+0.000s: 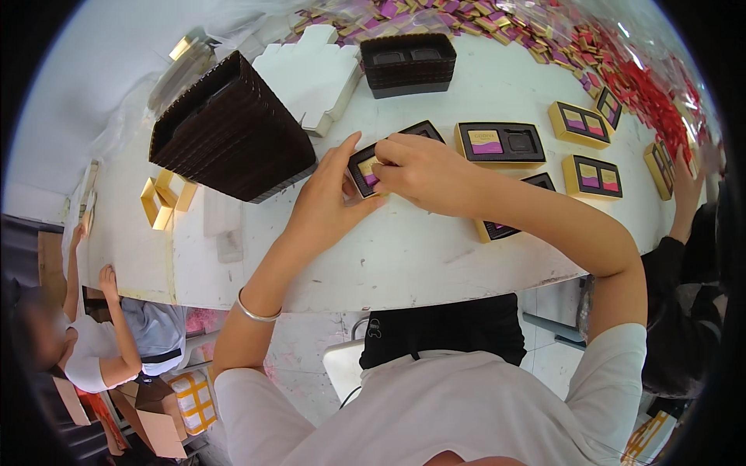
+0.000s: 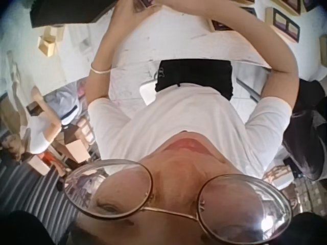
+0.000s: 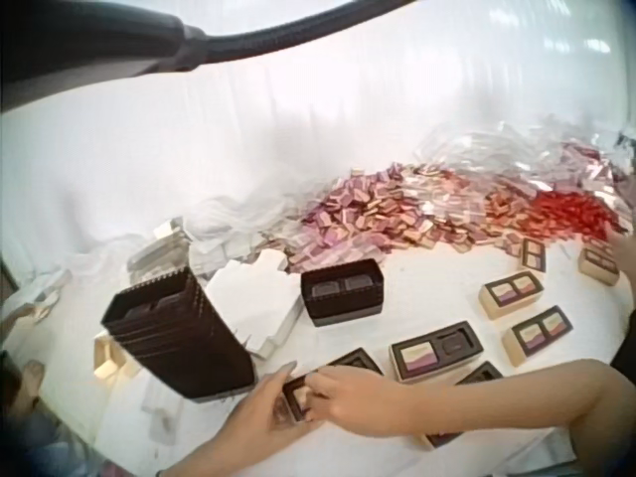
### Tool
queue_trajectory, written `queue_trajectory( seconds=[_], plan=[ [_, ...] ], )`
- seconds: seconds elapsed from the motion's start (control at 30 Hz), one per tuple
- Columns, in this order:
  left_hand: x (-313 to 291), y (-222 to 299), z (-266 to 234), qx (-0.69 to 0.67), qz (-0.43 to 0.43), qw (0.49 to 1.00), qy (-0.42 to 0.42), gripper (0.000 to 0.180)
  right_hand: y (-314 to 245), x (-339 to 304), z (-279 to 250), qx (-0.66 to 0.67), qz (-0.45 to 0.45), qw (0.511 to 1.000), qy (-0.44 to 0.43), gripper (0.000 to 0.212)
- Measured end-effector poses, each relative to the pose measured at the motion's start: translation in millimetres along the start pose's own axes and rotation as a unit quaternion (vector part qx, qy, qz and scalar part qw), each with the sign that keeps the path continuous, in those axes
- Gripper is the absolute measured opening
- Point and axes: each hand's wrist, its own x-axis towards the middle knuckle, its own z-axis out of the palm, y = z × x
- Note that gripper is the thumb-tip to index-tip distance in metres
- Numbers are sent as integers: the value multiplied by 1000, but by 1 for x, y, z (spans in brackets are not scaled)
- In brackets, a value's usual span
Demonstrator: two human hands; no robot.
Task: The person assembles small cosmetic compacts by placing pink and gold inserts into black plastic trays and then into gold cardboard boxes. The person repeatedly picks up inserts, places them into trays, and closes the boxes, working at a table with many loose components.
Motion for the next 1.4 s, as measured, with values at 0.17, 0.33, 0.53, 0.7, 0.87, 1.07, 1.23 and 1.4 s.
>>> queue_trajectory(
  seconds=[0.17,0.33,0.53,0.7,0.87,1.07,1.23,1.4],
  plan=[
    [19,0,-1,-32,1,999,-29,74,16,13,-15,202,239,948,-62,8],
    [34,-20,-3,-65,-15,994,-90,54,18,32,-13,175,268,940,-116,7],
    [24,-10,12,-41,67,997,-20,72,93,-14,-72,220,369,886,175,16],
    [22,-1,12,-21,42,999,-19,75,230,-179,-151,-187,506,830,142,24],
    [26,-6,14,-14,67,998,-15,79,272,-266,-215,-284,582,761,23,41],
    [28,-23,16,-15,112,994,10,82,302,-256,-209,-254,534,805,-45,73],
    [24,-35,19,-48,95,994,35,79,337,-241,-199,-396,564,703,-178,70],
    [24,-31,19,-36,69,996,38,74,358,-251,-199,-486,479,697,-222,44]
  ],
)
